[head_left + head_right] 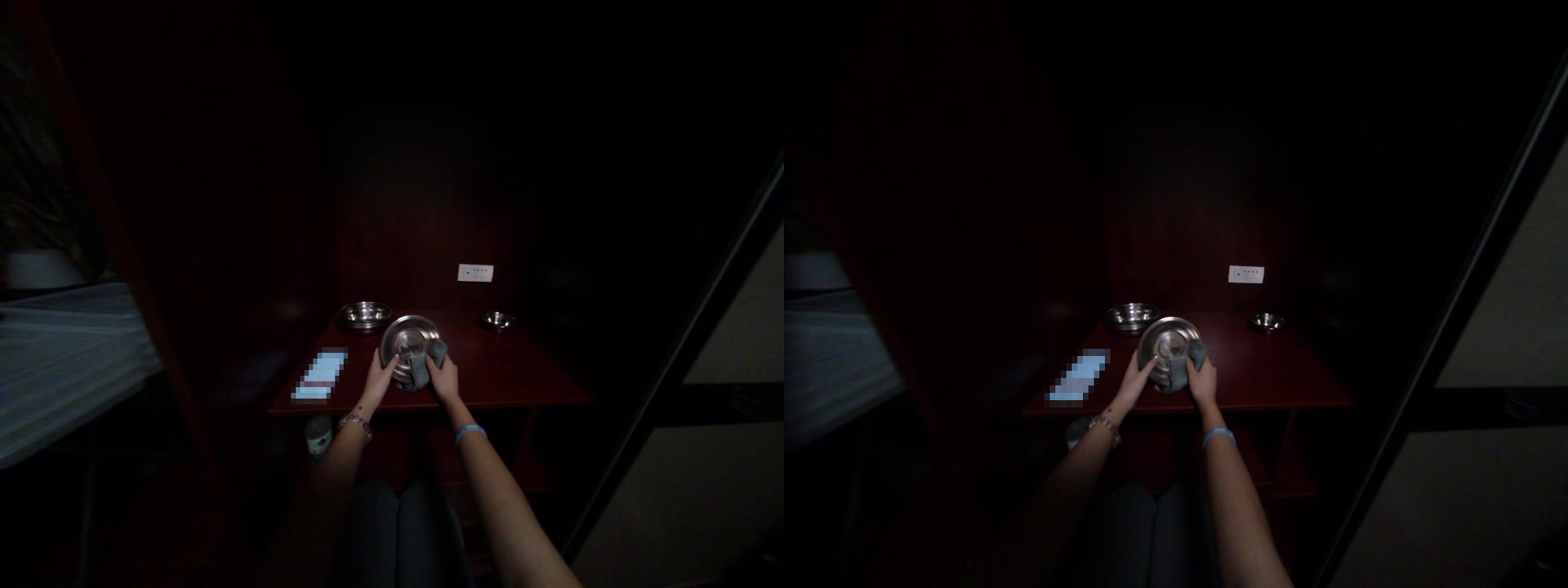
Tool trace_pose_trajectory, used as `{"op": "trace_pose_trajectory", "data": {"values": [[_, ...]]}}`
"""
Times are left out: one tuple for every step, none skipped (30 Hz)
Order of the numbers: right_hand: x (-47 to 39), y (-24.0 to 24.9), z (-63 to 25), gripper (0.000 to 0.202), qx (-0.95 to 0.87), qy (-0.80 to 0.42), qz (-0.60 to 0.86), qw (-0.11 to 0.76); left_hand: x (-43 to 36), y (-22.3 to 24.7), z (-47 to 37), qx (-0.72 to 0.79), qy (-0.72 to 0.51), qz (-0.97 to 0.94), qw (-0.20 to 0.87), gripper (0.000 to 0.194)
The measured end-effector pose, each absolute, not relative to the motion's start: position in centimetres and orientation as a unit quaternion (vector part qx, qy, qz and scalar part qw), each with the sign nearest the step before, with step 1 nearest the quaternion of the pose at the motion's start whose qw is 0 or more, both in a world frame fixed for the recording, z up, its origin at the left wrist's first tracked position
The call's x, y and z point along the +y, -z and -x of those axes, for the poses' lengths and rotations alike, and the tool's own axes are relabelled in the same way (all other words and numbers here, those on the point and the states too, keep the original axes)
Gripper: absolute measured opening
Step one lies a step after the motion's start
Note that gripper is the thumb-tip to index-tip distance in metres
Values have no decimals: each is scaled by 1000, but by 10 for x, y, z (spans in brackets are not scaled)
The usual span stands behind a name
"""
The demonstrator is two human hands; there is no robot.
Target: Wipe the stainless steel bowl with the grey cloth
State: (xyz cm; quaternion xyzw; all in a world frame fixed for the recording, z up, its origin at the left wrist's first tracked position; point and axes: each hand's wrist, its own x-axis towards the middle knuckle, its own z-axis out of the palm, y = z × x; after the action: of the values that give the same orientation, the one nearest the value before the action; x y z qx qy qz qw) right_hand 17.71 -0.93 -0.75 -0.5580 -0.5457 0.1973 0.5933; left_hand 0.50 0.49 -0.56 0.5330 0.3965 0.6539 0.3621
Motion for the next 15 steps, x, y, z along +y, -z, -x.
{"op": "trace_pose_trajectory", "data": {"values": [[-9, 7, -177, 33, -545, -198, 557, 595, 5, 5, -5, 401, -652, -532, 362, 46], [-10, 7, -177, 32, -543, -198, 556, 597, 4, 5, -5, 404, -651, -532, 361, 45], [-10, 7, -177, 32, -542, -198, 556, 598, 4, 5, -5, 407, -649, -532, 360, 45], [-10, 7, -177, 32, -542, -198, 555, 599, 4, 5, -5, 409, -648, -533, 359, 44], [-11, 6, -177, 31, -543, -197, 556, 598, 4, 5, -5, 409, -647, -534, 360, 44], [-11, 6, -177, 31, -543, -197, 558, 596, 4, 6, -5, 408, -647, -534, 360, 44], [-11, 6, -177, 31, -543, -196, 560, 594, 5, 6, -5, 406, -648, -534, 360, 44], [-11, 6, -177, 31, -544, -196, 562, 592, 5, 7, -5, 404, -649, -535, 360, 44], [-10, 6, -177, 31, -545, -195, 563, 590, 5, 7, -5, 402, -650, -536, 359, 44], [-10, 6, -177, 31, -546, -193, 564, 588, 6, 8, -5, 400, -651, -537, 359, 44], [-10, 6, -177, 32, -547, -192, 565, 587, 6, 8, -5, 398, -652, -537, 358, 45], [-9, 7, -177, 32, -549, -192, 564, 587, 6, 9, -5, 396, -653, -538, 358, 45], [-9, 7, -177, 33, -550, -193, 562, 587, 7, 9, -4, 394, -653, -538, 358, 45], [-8, 8, -177, 33, -550, -195, 560, 588, 7, 9, -4, 393, -653, -540, 358, 46], [-7, 8, -177, 33, -550, -196, 558, 589, 8, 10, -4, 391, -653, -541, 358, 45]]}}
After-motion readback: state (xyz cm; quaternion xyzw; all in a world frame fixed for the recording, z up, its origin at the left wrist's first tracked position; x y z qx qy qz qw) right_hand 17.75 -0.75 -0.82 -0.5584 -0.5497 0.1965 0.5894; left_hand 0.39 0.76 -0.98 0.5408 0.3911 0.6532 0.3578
